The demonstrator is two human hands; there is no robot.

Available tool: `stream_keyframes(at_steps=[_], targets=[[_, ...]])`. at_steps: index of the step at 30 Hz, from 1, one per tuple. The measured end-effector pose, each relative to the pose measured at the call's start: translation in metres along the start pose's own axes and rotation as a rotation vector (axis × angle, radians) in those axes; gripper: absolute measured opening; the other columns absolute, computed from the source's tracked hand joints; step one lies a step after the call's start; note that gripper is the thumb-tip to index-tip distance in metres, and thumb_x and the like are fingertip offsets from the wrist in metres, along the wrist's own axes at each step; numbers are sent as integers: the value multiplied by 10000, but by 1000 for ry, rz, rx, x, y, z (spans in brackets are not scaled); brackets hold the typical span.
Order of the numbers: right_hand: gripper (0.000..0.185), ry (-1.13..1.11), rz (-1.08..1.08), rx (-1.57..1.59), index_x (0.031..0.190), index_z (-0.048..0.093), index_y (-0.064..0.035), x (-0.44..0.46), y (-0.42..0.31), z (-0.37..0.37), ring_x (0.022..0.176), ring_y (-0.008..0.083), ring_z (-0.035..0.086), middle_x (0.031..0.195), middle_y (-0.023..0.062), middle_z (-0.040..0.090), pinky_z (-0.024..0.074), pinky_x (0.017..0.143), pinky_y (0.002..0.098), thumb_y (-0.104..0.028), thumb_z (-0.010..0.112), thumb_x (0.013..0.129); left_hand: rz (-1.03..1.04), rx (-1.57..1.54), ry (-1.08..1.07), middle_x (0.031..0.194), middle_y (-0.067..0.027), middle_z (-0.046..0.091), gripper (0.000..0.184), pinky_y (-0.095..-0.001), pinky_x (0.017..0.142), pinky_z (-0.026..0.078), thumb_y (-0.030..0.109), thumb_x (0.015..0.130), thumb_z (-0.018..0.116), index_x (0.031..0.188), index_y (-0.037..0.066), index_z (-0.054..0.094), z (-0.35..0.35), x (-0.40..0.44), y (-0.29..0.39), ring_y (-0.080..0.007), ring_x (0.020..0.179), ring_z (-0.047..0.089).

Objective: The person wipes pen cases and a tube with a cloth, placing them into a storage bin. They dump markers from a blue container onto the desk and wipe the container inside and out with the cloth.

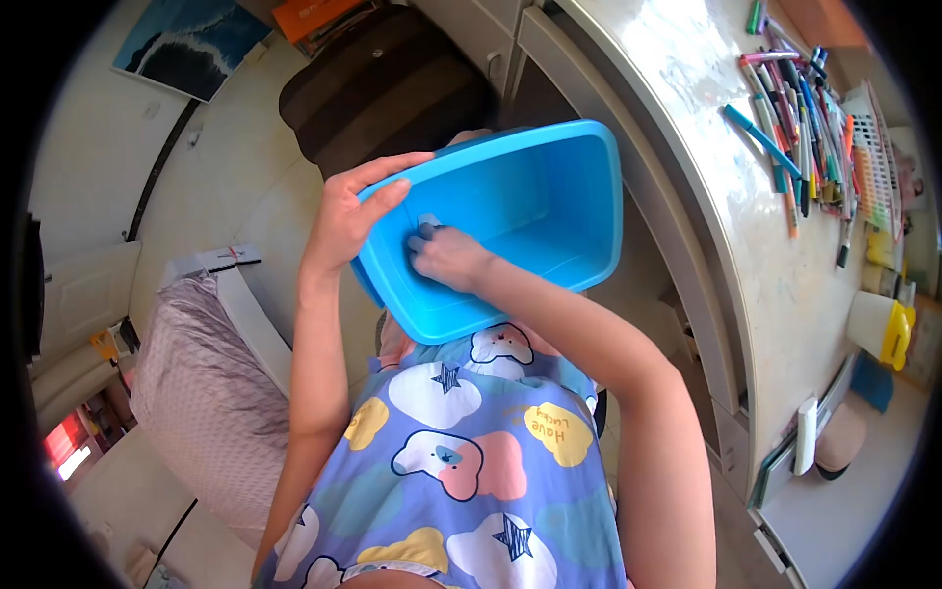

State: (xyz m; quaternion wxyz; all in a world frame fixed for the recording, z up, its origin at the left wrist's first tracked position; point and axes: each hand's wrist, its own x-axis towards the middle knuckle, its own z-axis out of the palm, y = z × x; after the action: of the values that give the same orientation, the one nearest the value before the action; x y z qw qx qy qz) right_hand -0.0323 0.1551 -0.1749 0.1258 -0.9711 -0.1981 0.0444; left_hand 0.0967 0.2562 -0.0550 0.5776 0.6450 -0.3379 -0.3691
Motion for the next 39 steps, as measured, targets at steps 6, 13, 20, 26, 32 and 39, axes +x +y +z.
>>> stream_keyframes(at_steps=[6, 13, 20, 26, 32, 39], targets=[[256, -45, 199, 311, 978, 716, -109, -47, 26, -12, 1111, 286, 582, 1128, 69, 637, 476, 945, 385, -81, 547, 786, 8, -30, -43, 1080, -73, 680, 305, -257, 865, 496, 149, 914, 616, 1191, 28, 656, 5, -7, 1, -121, 959, 623], [295, 76, 554, 226, 1023, 706, -67, -126, 57, 16, 949, 364, 641, 1090, 190, 658, 505, 888, 435, -60, 570, 761, 29, 19, -91, 1017, -86, 701, 284, -252, 811, 505, 161, 910, 630, 1160, 34, 671, 21, -3, 1, -109, 890, 632], [249, 60, 543, 679, 1043, 687, -61, -58, -47, -43, 1020, 358, 603, 1084, 163, 645, 484, 911, 430, -87, 623, 804, 64, 145, -62, 1028, -112, 709, 271, -248, 787, 519, 140, 898, 632, 1136, 21, 681, 21, -7, 4, -122, 868, 656], [270, 95, 731, 442, 1046, 691, -41, -131, 13, -58, 981, 358, 615, 1056, 173, 664, 503, 864, 426, -57, 664, 778, 87, 130, -56, 991, -100, 718, 248, -250, 741, 535, 126, 897, 627, 1110, 13, 689, 14, -11, 15, -118, 834, 667], [346, 243, 693, 303, 1131, 634, -37, -100, 21, -42, 971, 382, 589, 1046, 177, 652, 484, 867, 433, -52, 659, 786, 359, 577, -51, 1007, -101, 717, 218, -313, 900, 502, 99, 874, 636, 1069, 28, 704, -4, 3, 31, -213, 943, 673], [238, 201, 583, 586, 1050, 665, -32, -72, -18, -32, 1017, 367, 591, 1085, 166, 644, 485, 894, 424, -82, 601, 826, 319, 418, 12, 1047, -112, 711, 235, -317, 913, 491, 78, 853, 654, 1076, 25, 701, 14, -5, 22, -212, 1013, 655]])
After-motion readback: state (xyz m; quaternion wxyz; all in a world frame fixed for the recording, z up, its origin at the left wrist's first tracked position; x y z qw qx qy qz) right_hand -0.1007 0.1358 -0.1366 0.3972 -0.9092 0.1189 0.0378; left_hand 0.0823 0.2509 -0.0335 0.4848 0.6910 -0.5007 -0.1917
